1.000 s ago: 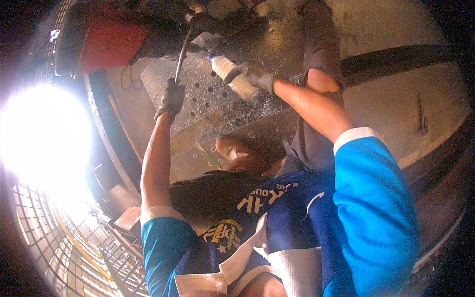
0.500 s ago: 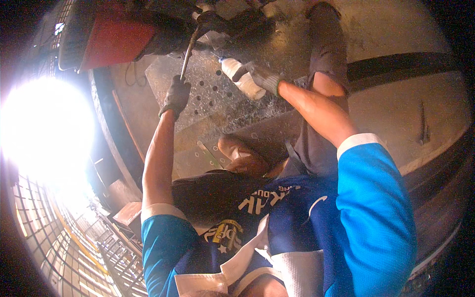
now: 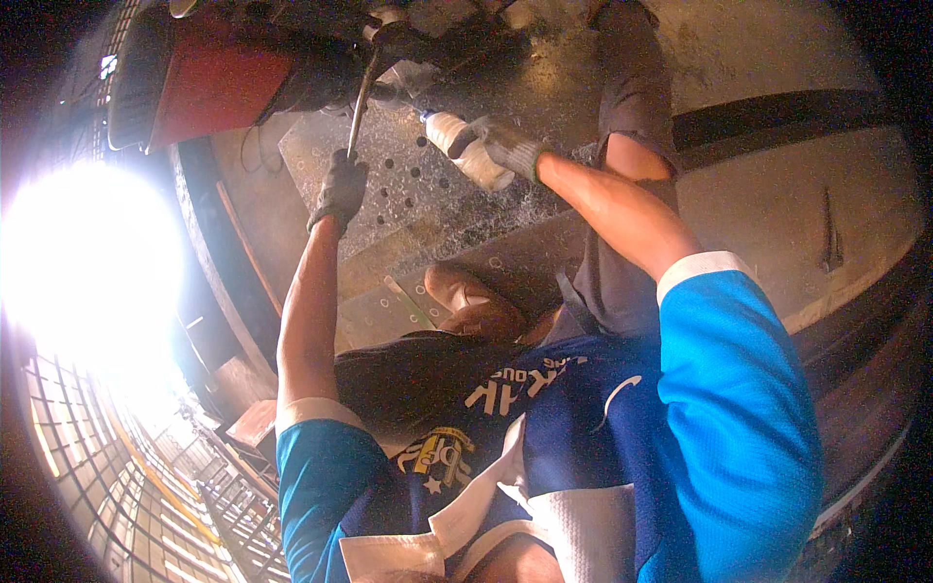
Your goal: The person operates a red drill press on a perforated metal sheet, repeatedly lowering the drill to create holes. They hold a white bottle in one hand and use the other to control the drill lever. The person remains seated on the floor throughout the task.
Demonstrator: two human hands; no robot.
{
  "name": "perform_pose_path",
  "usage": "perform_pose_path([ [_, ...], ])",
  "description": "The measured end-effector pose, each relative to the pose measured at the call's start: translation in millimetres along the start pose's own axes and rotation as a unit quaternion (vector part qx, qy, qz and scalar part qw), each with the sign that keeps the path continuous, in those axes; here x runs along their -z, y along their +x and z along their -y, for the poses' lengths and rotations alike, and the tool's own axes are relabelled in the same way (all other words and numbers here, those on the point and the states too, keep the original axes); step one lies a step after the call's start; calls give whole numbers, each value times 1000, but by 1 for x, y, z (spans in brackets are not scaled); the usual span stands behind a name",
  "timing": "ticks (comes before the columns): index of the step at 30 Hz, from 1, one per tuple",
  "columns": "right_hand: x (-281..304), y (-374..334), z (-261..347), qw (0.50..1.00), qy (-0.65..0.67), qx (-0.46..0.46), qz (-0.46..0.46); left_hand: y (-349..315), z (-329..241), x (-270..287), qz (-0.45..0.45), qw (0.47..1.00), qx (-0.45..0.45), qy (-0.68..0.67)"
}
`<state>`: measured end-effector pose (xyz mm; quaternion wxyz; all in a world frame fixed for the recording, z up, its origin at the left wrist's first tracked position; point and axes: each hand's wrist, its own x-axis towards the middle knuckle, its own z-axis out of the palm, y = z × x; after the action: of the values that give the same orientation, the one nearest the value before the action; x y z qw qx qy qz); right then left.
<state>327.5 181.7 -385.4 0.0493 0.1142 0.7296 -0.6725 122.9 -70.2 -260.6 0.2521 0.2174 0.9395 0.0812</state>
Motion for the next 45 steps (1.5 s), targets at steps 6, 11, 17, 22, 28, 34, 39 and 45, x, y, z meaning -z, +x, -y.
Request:
perform_pose_path([
  [6,2,-2,3,1000,-14,3,8,3,5,-5,-39,998,-53,-2],
  [11,0,-1,0,994,97,8,56,-1,1,-3,-31,999,-8,-17],
  [17,-9,16,-22,998,65,3,8,-1,-3,-2,-36,999,-24,-3],
  [22,-5,10,-21,997,67,-3,23,2,2,-6,-29,999,-18,8],
  [28,-3,7,-12,996,75,-38,13,2,4,-8,-40,998,-39,6],
  [34,-4,7,-8,996,83,-36,-1,2,1,-8,-36,999,-27,18],
  [39,-1,1,3,997,64,-52,-5,-1,-4,-6,-36,999,-27,8],
  [45,-8,15,-34,1000,-8,18,-9,0,-5,-7,-27,999,-15,7],
])
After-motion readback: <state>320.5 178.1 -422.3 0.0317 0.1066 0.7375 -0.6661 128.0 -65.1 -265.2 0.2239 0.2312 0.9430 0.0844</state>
